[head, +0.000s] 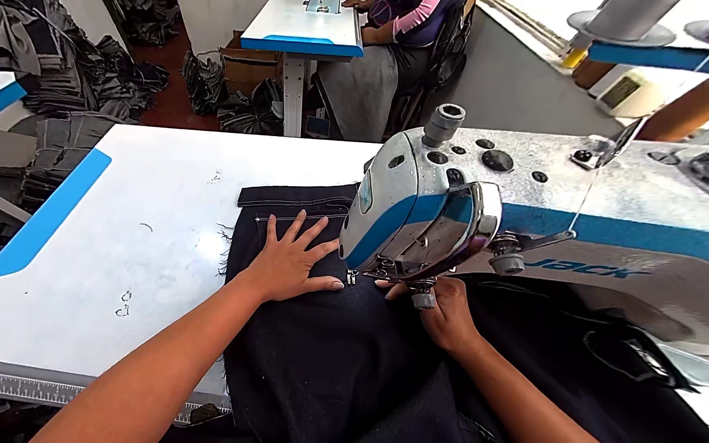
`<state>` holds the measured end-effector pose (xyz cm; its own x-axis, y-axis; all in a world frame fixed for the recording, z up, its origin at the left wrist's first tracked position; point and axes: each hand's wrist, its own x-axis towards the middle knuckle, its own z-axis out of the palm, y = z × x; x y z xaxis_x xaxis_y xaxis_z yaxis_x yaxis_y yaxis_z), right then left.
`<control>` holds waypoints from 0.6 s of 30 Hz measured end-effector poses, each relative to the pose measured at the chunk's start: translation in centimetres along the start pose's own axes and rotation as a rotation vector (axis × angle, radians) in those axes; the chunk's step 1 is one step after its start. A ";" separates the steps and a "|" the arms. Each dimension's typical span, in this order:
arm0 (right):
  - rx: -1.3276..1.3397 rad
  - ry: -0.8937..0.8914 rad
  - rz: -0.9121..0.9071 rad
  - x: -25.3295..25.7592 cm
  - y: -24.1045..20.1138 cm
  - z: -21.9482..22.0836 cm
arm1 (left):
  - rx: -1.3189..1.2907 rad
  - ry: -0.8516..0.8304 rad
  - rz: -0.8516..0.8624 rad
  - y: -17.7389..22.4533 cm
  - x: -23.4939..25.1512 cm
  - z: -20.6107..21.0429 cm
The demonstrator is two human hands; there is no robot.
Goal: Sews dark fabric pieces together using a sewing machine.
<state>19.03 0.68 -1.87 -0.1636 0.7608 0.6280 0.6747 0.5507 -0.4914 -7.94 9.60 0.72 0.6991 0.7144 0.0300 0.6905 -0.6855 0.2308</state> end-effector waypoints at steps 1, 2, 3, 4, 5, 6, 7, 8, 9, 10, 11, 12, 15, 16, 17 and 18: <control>0.012 -0.011 0.012 0.0 0.0 0.0 | 0.011 0.005 0.004 0.0 0.0 0.1; 0.041 -0.021 0.021 0.0 0.1 -0.1 | 0.014 0.011 0.007 0.0 0.0 0.1; 0.079 -0.039 0.023 -0.1 0.2 -0.2 | 0.012 0.009 0.005 0.0 0.0 0.1; 0.111 -0.064 0.017 -0.1 0.3 -0.4 | 0.009 0.007 0.001 0.0 0.0 0.1; 0.120 -0.093 0.003 -0.2 0.2 -0.7 | 0.006 0.001 -0.004 0.0 0.1 0.1; 0.097 -0.115 -0.019 -0.4 -0.1 -0.9 | 0.010 -0.008 -0.010 0.0 0.1 0.0; 0.040 -0.118 -0.045 -0.7 -0.4 -1.2 | 0.015 -0.018 -0.017 0.0 0.1 -0.1; -0.044 -0.111 -0.066 -1.3 -0.7 -1.5 | 0.019 -0.023 -0.020 0.0 0.2 -0.1; -0.128 -0.102 -0.074 -2.0 -1.1 -1.8 | 0.024 -0.017 -0.020 0.0 0.2 -0.1; -0.207 -0.096 -0.060 -2.9 -1.4 -2.3 | 0.025 -0.013 -0.021 -0.1 0.3 -0.1; -0.286 -0.092 -0.011 -3.9 -2.0 -3.0 | 0.028 -0.016 -0.022 -0.1 0.4 -0.1; -0.353 -0.086 0.061 -4.9 -3.0 -3.8 | 0.023 -0.019 -0.022 -0.1 0.4 -0.1; -0.471 -0.071 0.317 -7.6 -7.1 -5.9 | -0.090 -0.100 -0.023 -0.5 0.6 -0.9; -0.470 -0.092 0.399 -8.3 -8.4 -6.3 | -0.146 -0.165 -0.022 -0.7 0.8 -1.7; -0.459 -0.115 0.461 -9.0 -9.3 -6.3 | -0.171 -0.218 -0.003 -1.0 1.0 -2.4; -0.460 -0.121 0.485 -9.6 -9.5 -6.0 | -0.137 -0.247 0.049 -1.2 1.0 -3.0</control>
<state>18.52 -13.86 0.39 0.1737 0.9328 0.3157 0.9250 -0.0445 -0.3774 -8.62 11.61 3.35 0.7667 0.6136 -0.1892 0.6350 -0.6810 0.3648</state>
